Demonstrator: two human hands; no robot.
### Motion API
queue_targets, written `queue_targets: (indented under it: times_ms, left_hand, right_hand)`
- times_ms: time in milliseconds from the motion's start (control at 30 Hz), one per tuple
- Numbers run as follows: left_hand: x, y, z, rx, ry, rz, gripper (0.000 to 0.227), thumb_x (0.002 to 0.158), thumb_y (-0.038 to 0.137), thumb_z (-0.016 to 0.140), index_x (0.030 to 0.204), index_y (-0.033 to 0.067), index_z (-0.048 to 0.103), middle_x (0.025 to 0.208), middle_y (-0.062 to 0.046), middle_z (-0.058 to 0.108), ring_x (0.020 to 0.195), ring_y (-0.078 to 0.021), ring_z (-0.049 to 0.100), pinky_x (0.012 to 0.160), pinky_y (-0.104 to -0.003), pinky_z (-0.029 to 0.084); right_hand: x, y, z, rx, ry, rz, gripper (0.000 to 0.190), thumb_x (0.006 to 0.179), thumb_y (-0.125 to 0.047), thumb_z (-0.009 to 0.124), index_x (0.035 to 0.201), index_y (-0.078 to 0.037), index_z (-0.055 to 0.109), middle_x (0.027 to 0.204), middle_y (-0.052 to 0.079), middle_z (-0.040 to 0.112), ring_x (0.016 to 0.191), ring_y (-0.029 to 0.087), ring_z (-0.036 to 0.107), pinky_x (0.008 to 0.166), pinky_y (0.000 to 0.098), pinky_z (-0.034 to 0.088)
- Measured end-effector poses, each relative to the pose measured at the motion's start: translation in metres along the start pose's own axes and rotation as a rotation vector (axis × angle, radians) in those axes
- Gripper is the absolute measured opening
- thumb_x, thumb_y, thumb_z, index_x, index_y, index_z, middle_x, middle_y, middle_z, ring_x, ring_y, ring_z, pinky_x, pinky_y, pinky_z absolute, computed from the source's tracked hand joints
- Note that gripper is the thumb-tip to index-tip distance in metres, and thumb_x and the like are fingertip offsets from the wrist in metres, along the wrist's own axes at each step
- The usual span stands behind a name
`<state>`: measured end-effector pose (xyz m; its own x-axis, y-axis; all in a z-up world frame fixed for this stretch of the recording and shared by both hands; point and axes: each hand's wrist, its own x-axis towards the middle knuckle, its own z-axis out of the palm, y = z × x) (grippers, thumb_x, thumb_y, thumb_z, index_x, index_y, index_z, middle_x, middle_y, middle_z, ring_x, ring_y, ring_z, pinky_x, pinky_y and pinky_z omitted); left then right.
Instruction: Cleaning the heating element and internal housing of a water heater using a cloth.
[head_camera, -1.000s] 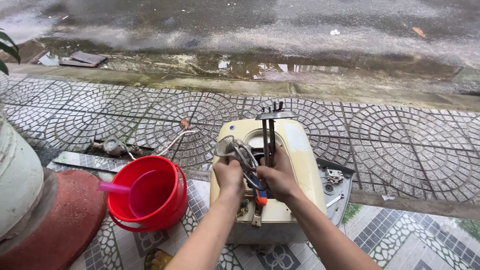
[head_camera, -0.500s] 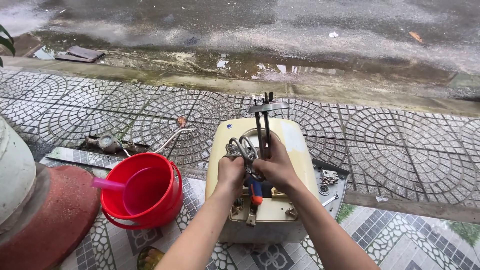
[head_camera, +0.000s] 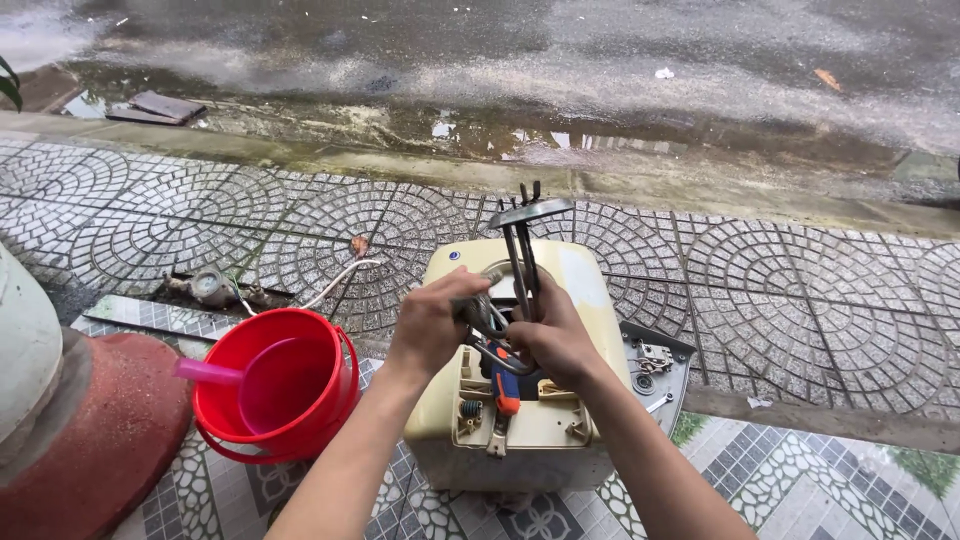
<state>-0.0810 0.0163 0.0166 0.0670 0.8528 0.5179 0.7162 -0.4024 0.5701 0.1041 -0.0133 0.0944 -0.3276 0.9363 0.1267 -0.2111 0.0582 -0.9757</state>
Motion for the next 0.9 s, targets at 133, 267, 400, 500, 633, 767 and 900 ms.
queue_targets:
  times_ms: [133, 267, 400, 500, 633, 767, 900]
  left_hand:
    - [0.001, 0.013, 0.005, 0.104, 0.014, 0.295, 0.035, 0.080, 0.002, 0.070, 0.105, 0.0248, 0.076, 0.106, 0.004, 0.077, 0.114, -0.0233, 0.070, 0.106, -0.039, 0.055]
    - [-0.002, 0.039, 0.003, 0.291, 0.080, 0.646, 0.021, 0.085, 0.001, 0.070, 0.092, 0.0193, 0.076, 0.090, 0.002, 0.076, 0.102, -0.0160, 0.073, 0.106, -0.035, 0.055]
    - [-0.008, 0.031, 0.006, 0.327, 0.139, 0.672, 0.016, 0.090, 0.005, 0.071, 0.091, 0.0194, 0.077, 0.094, 0.006, 0.078, 0.101, -0.0129, 0.074, 0.103, -0.032, 0.057]
    - [-0.008, 0.023, 0.001, 0.318, 0.224, 0.598, 0.011, 0.094, 0.014, 0.070, 0.098, 0.0228, 0.076, 0.099, 0.005, 0.078, 0.102, -0.0153, 0.074, 0.100, -0.034, 0.059]
    - [-0.010, -0.034, 0.025, 0.081, 0.088, 0.060, 0.017, 0.095, 0.032, 0.064, 0.110, 0.0312, 0.074, 0.092, 0.004, 0.078, 0.097, -0.0187, 0.074, 0.094, -0.039, 0.060]
    - [-0.012, -0.041, 0.047, -0.093, 0.002, -0.586, 0.019, 0.077, 0.022, 0.060, 0.087, 0.0204, 0.076, 0.066, -0.005, 0.071, 0.072, -0.0291, 0.074, 0.068, -0.046, 0.053]
    - [-0.028, -0.039, 0.110, -0.831, 0.091, -1.134, 0.028, 0.091, 0.013, 0.047, 0.096, -0.0099, 0.062, 0.064, -0.023, 0.059, 0.039, -0.0340, 0.059, 0.034, -0.046, 0.043]
  right_hand:
    - [0.002, 0.000, -0.011, -0.007, 0.048, 0.005, 0.043, 0.059, 0.017, 0.051, 0.098, -0.001, 0.053, 0.046, 0.007, 0.038, 0.032, 0.020, 0.043, 0.031, 0.0292, 0.034]
    - [0.014, 0.026, -0.026, -0.022, 0.106, -0.002, 0.040, 0.060, 0.015, 0.056, 0.098, 0.003, 0.053, 0.047, 0.008, 0.039, 0.035, 0.018, 0.041, 0.032, 0.0313, 0.031]
    - [0.017, 0.033, -0.021, -0.094, 0.117, -0.015, 0.038, 0.061, 0.015, 0.066, 0.095, 0.002, 0.055, 0.046, 0.013, 0.050, 0.034, 0.020, 0.049, 0.032, 0.0300, 0.035]
    - [-0.004, -0.026, 0.022, -0.159, 0.116, -0.005, 0.041, 0.055, 0.013, 0.055, 0.095, 0.003, 0.054, 0.055, 0.009, 0.048, 0.045, 0.017, 0.045, 0.040, 0.0297, 0.032]
    - [0.000, -0.004, 0.016, -0.329, 0.117, 0.006, 0.039, 0.054, 0.009, 0.060, 0.092, 0.000, 0.059, 0.061, 0.012, 0.053, 0.050, 0.021, 0.051, 0.045, 0.0327, 0.035]
    - [0.000, 0.007, 0.016, -0.594, 0.108, 0.063, 0.036, 0.056, 0.001, 0.058, 0.092, -0.004, 0.060, 0.055, 0.006, 0.043, 0.057, 0.026, 0.051, 0.060, 0.0365, 0.042]
    - [-0.001, 0.016, 0.016, -0.586, 0.173, 0.052, 0.038, 0.056, 0.002, 0.059, 0.094, -0.005, 0.063, 0.053, 0.005, 0.044, 0.057, 0.027, 0.054, 0.061, 0.0361, 0.044]
